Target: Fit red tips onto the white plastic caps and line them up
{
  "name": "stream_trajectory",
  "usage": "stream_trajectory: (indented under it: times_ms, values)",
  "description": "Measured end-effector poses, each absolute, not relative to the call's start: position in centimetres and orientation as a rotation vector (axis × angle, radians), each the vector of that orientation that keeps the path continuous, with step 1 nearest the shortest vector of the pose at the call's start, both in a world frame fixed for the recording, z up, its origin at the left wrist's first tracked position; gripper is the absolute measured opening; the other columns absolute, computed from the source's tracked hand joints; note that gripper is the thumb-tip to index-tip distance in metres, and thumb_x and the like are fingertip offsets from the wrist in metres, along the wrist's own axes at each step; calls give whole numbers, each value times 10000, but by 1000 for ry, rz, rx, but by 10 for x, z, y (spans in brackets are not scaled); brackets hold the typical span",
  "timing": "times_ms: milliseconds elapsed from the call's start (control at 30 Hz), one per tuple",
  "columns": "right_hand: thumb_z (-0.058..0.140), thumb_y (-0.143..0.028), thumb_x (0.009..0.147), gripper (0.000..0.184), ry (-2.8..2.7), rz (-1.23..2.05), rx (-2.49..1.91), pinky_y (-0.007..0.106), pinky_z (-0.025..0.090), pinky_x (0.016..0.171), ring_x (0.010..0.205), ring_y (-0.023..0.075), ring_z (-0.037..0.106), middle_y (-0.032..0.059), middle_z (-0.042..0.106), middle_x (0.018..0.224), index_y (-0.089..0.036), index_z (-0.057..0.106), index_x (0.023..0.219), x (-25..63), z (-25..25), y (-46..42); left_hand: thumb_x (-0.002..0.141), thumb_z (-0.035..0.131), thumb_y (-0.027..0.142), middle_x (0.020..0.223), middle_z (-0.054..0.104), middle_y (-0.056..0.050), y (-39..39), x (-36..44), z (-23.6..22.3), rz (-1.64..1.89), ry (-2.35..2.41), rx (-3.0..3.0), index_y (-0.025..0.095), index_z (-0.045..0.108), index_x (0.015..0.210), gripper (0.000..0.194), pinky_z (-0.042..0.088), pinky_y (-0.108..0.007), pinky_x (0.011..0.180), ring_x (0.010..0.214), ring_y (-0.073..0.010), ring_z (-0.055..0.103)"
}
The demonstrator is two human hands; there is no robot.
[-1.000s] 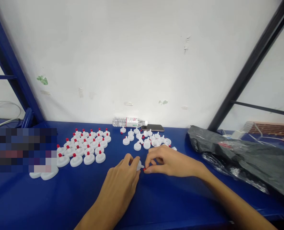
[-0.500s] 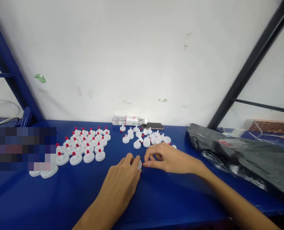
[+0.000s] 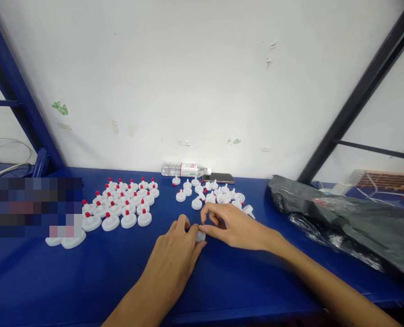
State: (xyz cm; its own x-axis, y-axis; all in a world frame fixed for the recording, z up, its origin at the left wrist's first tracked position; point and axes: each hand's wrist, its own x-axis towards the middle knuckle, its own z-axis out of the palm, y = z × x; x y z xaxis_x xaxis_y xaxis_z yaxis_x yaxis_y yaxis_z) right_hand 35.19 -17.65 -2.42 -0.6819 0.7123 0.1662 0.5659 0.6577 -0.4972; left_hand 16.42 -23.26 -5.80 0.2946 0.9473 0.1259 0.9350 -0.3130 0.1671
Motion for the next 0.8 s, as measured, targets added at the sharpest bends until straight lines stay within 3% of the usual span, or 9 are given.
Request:
stream_trajectory:
  times_ms: [133, 267, 433, 633, 800]
  values:
    - [600, -340, 986, 187, -2496, 582, -926, 259, 407, 655, 685, 120, 556, -14, 630, 872, -245, 639, 1143, 354, -22, -177, 1017, 471, 290, 1114, 598, -88, -233, 166, -57, 296, 1823, 2491, 212, 661, 1200, 274, 545, -283, 644, 920, -221, 670]
    - [571, -233, 981, 126, -2597, 421, -821, 264, 406, 680, 701, 123, 565, 1, 662, 888, -224, 683, 1039, 355, -22, -179, 1015, 472, 285, 1105, 592, -94, -235, 167, -56, 266, 1860, 2489, 204, 641, 1253, 304, 543, -278, 644, 882, -214, 672]
    - [586, -190, 940, 79, -2667, 290, -830, 258, 373, 649, 689, 133, 554, -12, 615, 768, -193, 602, 862, 352, -28, -181, 1025, 454, 286, 1097, 597, -100, -234, 167, -55, 239, 1874, 2482, 196, 644, 1254, 312, 559, -313, 650, 848, -229, 685]
    - [600, -219, 965, 80, -2633, 424, -810, 258, 413, 669, 722, 138, 606, -3, 675, 831, -202, 599, 887, 352, -32, -178, 1025, 447, 298, 1182, 617, -164, -239, 168, -53, 136, 1947, 2484, 133, 652, 1257, 351, 570, -327, 672, 925, -265, 691]
    - [573, -245, 1013, 138, -2519, 578, -745, 276, 455, 729, 795, 152, 641, 22, 711, 899, -201, 622, 892, 342, -42, -175, 953, 555, 270, 1224, 644, -206, -272, 159, -55, 142, 1969, 2490, 111, 711, 1196, 330, 539, -275, 643, 970, -272, 668]
